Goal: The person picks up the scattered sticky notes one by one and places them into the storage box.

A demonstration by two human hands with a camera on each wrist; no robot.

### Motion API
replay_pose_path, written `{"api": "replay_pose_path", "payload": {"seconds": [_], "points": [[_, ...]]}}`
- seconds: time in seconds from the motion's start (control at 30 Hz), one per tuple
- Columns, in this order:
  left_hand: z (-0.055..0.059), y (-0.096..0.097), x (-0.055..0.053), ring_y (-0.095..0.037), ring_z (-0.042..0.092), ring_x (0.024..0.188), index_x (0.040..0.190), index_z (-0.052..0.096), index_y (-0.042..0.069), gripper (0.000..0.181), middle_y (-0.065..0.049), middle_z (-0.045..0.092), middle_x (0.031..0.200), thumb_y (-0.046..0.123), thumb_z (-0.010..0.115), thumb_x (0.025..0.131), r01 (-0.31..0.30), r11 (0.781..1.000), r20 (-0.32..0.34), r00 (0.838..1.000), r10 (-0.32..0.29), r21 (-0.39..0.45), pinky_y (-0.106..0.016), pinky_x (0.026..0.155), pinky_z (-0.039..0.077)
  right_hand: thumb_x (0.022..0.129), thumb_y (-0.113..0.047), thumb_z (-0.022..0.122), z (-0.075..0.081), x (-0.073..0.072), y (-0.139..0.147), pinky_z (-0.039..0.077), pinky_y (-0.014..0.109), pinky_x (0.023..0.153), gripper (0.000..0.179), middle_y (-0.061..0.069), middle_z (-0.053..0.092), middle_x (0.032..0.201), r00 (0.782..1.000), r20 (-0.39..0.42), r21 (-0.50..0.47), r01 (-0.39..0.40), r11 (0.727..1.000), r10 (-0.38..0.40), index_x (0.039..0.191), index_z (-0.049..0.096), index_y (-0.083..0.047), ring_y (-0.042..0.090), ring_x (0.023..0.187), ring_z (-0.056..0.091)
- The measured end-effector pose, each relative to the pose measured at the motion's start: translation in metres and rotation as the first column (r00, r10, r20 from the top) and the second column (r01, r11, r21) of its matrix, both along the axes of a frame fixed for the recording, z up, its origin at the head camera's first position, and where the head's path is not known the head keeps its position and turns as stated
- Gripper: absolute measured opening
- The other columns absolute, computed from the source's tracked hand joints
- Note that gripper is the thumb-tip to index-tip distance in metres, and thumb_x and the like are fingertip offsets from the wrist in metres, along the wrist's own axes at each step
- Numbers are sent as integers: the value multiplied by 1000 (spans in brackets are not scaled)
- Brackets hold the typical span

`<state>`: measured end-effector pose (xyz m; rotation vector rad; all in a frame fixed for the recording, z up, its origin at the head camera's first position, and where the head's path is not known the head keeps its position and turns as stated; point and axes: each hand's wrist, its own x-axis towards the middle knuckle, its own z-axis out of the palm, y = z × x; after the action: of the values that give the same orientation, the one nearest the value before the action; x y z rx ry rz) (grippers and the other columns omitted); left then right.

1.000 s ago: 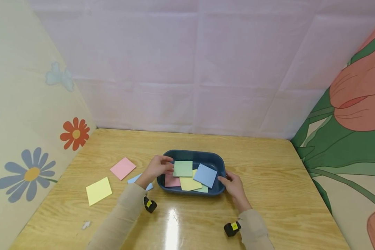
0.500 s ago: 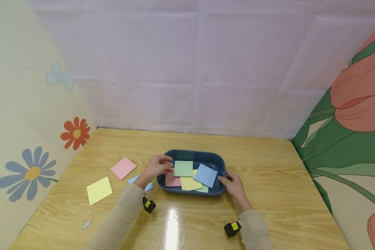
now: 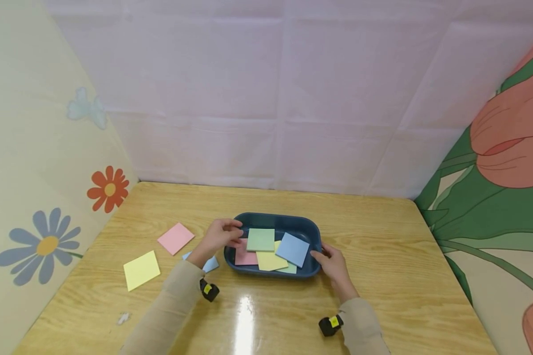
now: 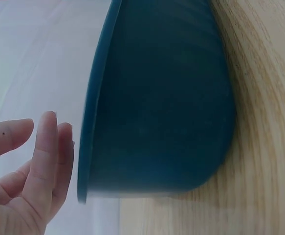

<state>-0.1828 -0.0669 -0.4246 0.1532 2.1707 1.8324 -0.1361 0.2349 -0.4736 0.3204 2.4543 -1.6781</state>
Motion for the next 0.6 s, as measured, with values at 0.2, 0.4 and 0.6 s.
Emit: {"api": "replay_pose_path", "payload": {"seconds": [0.2, 0.4, 0.6], "points": [[-3, -3, -3, -28, 64, 72, 113, 55, -10, 28, -25, 59, 94, 1, 58, 87, -33, 999, -12, 999, 33, -22, -35, 62, 56, 92, -17, 53, 1, 0, -1, 45, 22, 71, 45, 18, 53, 114, 1000, 0, 2, 6, 1000, -6, 131, 44, 4, 18, 91, 51], [-3, -10, -5, -37, 63, 76, 111, 57, -8, 27, -22, 60, 93, 0, 59, 86, -66, 997, 8, 998, 66, -26, -33, 59, 56, 92, -17, 53, 0, 0, -1, 45, 22, 70, 45, 17, 54, 112, 1000, 0, 1, 7, 1000, -7, 130, 45, 5, 17, 89, 51], [-4, -16, -6, -29, 64, 68, 112, 58, -7, 28, -19, 59, 91, 0, 60, 85, -87, 996, 24, 996, 88, -18, -31, 56, 55, 92, -16, 53, -1, 0, 0, 45, 21, 70, 45, 18, 53, 114, 1000, 4, 1, 9, 1000, -9, 130, 45, 5, 16, 89, 50]]}}
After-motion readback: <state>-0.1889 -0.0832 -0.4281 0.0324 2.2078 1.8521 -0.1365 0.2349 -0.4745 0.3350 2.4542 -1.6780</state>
